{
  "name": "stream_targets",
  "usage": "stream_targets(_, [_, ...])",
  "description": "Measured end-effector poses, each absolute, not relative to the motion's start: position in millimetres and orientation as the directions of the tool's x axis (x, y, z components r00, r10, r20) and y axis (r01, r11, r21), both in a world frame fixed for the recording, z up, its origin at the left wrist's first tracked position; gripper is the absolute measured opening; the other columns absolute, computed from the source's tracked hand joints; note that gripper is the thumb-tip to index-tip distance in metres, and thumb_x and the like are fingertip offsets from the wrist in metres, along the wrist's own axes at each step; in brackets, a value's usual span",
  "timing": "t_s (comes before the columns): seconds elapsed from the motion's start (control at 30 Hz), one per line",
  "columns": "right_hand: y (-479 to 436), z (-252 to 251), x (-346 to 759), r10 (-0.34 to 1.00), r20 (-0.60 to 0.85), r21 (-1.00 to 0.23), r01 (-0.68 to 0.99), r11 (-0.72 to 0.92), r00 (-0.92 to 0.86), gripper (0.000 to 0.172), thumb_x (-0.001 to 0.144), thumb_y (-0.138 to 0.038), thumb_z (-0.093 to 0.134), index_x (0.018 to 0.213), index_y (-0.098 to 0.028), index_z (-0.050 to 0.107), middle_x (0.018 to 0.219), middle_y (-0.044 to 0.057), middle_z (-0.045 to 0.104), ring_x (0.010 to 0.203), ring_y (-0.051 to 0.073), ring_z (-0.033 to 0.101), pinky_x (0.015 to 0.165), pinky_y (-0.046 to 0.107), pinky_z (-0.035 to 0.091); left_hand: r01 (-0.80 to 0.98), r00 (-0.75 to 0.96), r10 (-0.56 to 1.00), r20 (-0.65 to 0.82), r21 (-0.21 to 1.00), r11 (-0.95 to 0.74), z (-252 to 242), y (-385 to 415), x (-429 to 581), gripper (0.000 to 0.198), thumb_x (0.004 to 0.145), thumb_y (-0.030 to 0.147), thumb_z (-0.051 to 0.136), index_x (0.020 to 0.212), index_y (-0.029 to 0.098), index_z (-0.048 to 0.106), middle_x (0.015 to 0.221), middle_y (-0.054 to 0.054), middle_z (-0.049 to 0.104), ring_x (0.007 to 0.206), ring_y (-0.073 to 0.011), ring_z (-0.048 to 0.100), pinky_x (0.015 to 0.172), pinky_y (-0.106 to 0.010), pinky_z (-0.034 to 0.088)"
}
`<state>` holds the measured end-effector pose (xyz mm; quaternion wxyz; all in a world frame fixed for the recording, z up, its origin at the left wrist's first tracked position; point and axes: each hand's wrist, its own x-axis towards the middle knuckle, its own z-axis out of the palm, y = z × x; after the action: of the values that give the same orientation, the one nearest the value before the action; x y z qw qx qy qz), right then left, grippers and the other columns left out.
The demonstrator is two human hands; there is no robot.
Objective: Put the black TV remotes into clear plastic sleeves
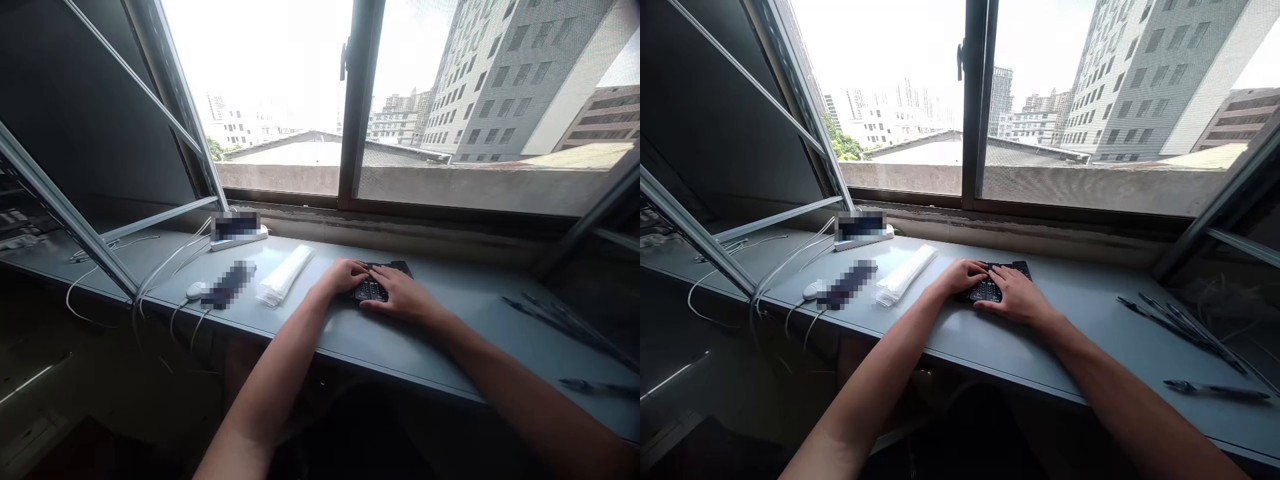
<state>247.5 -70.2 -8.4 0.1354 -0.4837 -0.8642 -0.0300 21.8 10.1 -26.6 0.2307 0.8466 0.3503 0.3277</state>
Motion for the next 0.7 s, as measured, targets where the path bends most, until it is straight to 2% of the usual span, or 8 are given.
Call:
stream_targets(0.23, [-68.5,-14.7,242.8,0.841,0.253,-0.098,0.852,0.514,-0.479,0.108,0.095,-0.091,0.054,0.171,-0.016,0.050,0.174,0.021,0.048,0.161,0.044,0.045,0.134,0.062,0.032,0.438,0.546,0.738,0.397,0.615,-0.656,-28.3,12.1,19.5,0.025,0.098,0.033,0.074,0.115,0.027,0.090,0.134,-0.005,0.081,0.137,-0.0253,0.071,0.123,-0.036,0.051])
stream_targets(0.43, [-67.4,-15.8,242.0,0.848,0.220,-0.091,0.856,0.509,-0.482,0.109,0.096,-0.093,0.049,0.172,-0.014,0.047,0.176,0.022,0.043,0.165,0.041,0.040,0.136,0.062,0.028,0.433,0.538,0.740,0.404,0.620,-0.654,-28.7,13.0,19.0,0.022,0.099,0.038,0.075,0.112,0.030,0.091,0.125,-0.003,0.084,0.130,-0.0234,0.075,0.123,-0.033,0.051])
stream_targets(0.7, [-66.5,-17.8,241.1,0.850,0.215,-0.109,0.854,0.509,-0.480,0.112,0.095,-0.094,0.047,0.173,-0.014,0.045,0.177,0.021,0.042,0.166,0.041,0.038,0.137,0.062,0.025,0.446,0.539,0.739,0.405,0.606,-0.658,-26.6,10.4,16.8,0.021,0.099,0.038,0.076,0.111,0.029,0.091,0.124,-0.002,0.085,0.126,-0.0223,0.077,0.119,-0.031,0.052])
